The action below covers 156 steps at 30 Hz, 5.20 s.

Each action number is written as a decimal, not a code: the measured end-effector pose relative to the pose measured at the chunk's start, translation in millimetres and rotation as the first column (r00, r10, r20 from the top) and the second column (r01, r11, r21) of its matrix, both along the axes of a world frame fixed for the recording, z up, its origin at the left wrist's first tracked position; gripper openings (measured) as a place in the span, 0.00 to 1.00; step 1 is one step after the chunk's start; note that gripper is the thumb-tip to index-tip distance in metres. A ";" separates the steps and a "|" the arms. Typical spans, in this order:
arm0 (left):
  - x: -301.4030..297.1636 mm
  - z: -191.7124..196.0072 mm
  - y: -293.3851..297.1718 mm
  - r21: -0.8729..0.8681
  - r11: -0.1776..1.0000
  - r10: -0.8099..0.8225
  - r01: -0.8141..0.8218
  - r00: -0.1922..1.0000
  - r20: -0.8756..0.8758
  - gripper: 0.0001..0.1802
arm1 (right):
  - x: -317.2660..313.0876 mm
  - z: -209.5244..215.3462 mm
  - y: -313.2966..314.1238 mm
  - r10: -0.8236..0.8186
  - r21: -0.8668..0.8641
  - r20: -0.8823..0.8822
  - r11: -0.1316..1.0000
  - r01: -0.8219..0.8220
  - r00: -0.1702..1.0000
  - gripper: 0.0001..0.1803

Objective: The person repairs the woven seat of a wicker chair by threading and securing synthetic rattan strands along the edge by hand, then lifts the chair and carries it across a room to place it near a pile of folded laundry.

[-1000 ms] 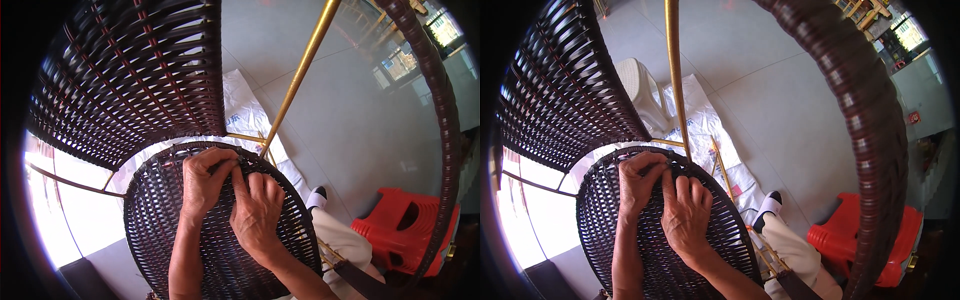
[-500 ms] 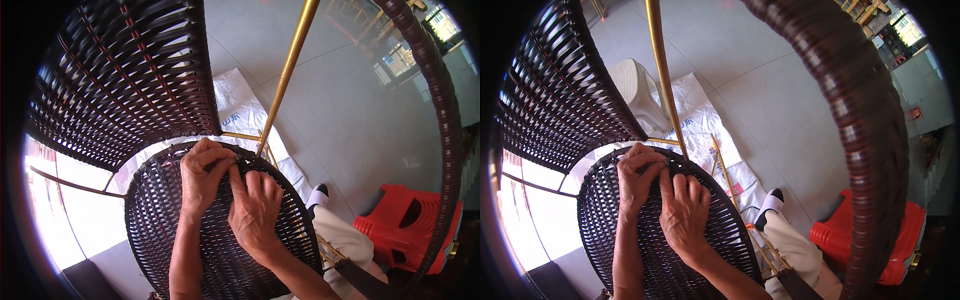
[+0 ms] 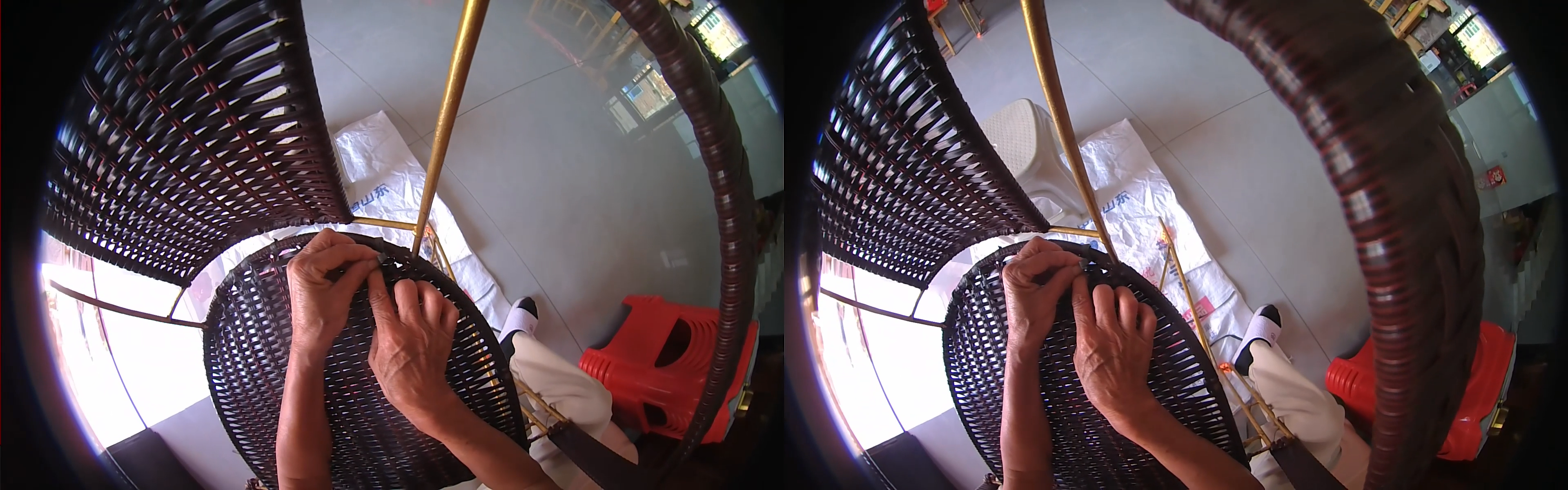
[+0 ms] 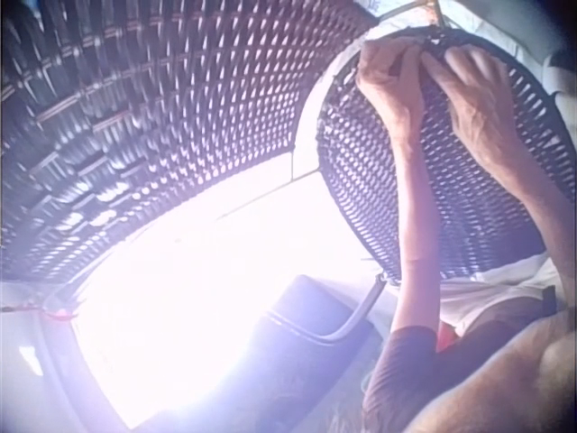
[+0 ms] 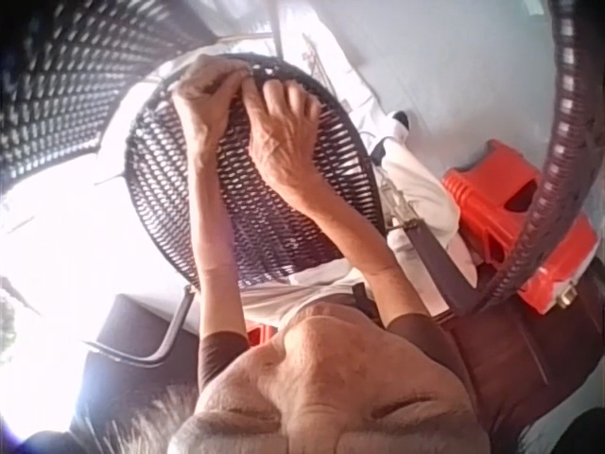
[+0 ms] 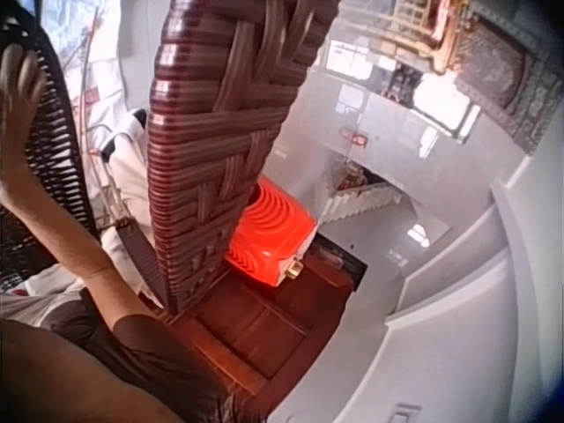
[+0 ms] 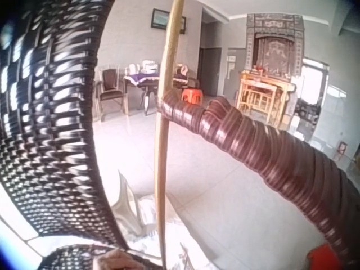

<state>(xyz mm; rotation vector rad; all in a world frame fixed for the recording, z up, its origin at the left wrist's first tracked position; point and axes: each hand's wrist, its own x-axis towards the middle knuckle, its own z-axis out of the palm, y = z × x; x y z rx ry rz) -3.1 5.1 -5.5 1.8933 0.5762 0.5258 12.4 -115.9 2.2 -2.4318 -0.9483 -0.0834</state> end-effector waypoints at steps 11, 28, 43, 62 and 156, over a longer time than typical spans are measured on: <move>2.9 -4.8 0.6 0.034 0.999 -0.023 0.023 1.000 0.004 0.07 | 2.8 -0.9 -2.1 -0.017 -0.026 -0.026 1.000 0.016 1.000 0.22; 3.4 -2.5 0.1 0.190 0.981 -0.034 0.040 0.999 -0.036 0.06 | 2.3 -4.4 -3.9 -0.017 -0.010 -0.037 1.000 0.017 0.999 0.26; 7.7 -4.2 -12.7 0.301 0.953 -0.035 0.045 0.999 -0.038 0.06 | 43.3 -15.7 -26.5 -0.234 0.502 -0.151 0.819 0.279 0.960 0.17; 2.1 -0.4 -10.7 -0.007 1.000 0.014 -0.014 1.000 -0.024 0.04 | 40.3 -16.7 -25.2 -0.225 0.452 -0.209 0.841 0.298 0.952 0.17; 3.6 -7.2 0.6 -0.264 0.958 0.167 -0.112 0.966 0.197 0.06 | 118.4 -71.1 -2.0 0.623 0.499 -0.749 0.754 0.427 -0.226 0.10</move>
